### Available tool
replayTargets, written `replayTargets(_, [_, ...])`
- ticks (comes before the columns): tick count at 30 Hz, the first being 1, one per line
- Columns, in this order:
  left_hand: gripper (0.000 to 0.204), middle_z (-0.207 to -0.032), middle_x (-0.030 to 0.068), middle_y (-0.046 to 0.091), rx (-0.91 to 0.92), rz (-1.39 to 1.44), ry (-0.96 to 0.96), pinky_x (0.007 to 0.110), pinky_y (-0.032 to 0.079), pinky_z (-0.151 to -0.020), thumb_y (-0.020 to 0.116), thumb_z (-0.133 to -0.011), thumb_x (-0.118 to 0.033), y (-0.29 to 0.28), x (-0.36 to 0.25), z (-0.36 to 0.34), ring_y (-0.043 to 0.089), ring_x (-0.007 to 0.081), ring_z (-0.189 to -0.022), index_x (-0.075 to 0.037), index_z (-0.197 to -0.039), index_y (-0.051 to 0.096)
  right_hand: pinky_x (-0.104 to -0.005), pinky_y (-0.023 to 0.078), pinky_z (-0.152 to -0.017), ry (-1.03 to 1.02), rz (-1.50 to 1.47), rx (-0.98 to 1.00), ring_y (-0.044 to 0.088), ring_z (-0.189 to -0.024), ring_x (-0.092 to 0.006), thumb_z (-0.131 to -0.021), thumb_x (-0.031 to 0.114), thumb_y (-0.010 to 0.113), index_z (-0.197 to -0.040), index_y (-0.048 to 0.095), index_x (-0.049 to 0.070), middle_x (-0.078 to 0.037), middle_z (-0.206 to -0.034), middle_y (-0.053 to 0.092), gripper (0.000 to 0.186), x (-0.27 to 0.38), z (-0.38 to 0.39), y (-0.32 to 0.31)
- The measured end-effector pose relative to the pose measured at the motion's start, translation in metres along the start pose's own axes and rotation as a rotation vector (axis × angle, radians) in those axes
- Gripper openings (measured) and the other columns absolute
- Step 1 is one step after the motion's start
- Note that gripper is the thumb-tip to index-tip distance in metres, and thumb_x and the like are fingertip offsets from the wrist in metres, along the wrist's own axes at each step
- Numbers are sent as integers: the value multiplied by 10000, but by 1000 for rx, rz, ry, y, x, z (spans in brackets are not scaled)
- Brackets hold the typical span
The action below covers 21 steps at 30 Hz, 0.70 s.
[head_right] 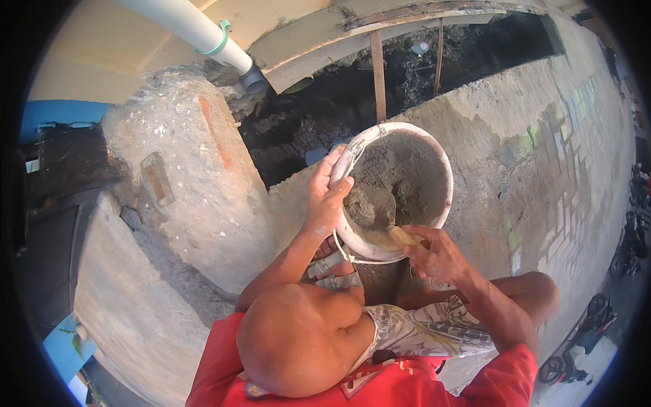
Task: The person scoops wet cement from a bucket using a trowel and applies it to a wall section around a white pipe. They spread and smooth the cement along the wall surface using the trowel.
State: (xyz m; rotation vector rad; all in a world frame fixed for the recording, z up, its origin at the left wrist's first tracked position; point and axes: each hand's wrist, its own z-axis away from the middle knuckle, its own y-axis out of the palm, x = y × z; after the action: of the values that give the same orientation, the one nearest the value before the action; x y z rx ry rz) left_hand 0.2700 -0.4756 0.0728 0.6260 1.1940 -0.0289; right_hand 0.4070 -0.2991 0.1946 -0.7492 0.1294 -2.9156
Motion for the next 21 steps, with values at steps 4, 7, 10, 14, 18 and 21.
replayTargets(4, [537,-1397,135,488,5,91,-41,299,351,-1078,572,-929,-38,-2,-3,2,473,171,-1269,70,-1424,393,-236,429,-444,-35,-226,88,545,-478,-97,-915,185,624,-1383,461,-45,-75,-697,631,547,-22,-5,-9])
replayTargets(7, [529,-1401,139,490,-12,138,-77,325,330,-1119,578,-964,-109,-3,-1,3,459,183,-1299,71,-1424,390,-230,430,-446,31,-479,159,557,-487,-104,-904,174,632,-1385,457,-44,-88,-715,635,557,-27,-1,-15])
replayTargets(10, [502,-1331,128,541,-33,118,-68,289,369,-1057,563,-997,-177,-4,-2,2,493,158,-1231,74,-1407,417,-242,446,-459,25,-604,146,579,-514,-117,-896,151,631,-1361,499,-26,-81,-728,642,515,-37,8,-17])
replayTargets(14, [502,-1328,137,549,-42,86,-77,294,374,-1055,518,-1026,-251,-8,-1,3,506,168,-1213,80,-1393,433,-277,482,-505,-324,-28,-63,590,-534,-150,-857,129,671,-1295,573,-13,-80,-790,651,470,-28,29,-32])
replayTargets(18, [526,-1323,125,547,-16,161,-111,290,377,-1046,538,-1015,-262,-9,4,-1,504,161,-1205,75,-1403,426,-351,539,-575,-644,772,-308,652,-638,-245,-795,77,696,-1268,613,57,-106,-866,673,480,-30,26,-28])
replayTargets(21, [547,-1313,110,549,57,110,-130,284,381,-1031,567,-998,-270,-11,2,-6,505,152,-1190,67,-1405,428,-384,554,-607,-576,936,-292,670,-713,-294,-779,75,707,-1257,626,109,-117,-925,681,486,-28,26,-29])
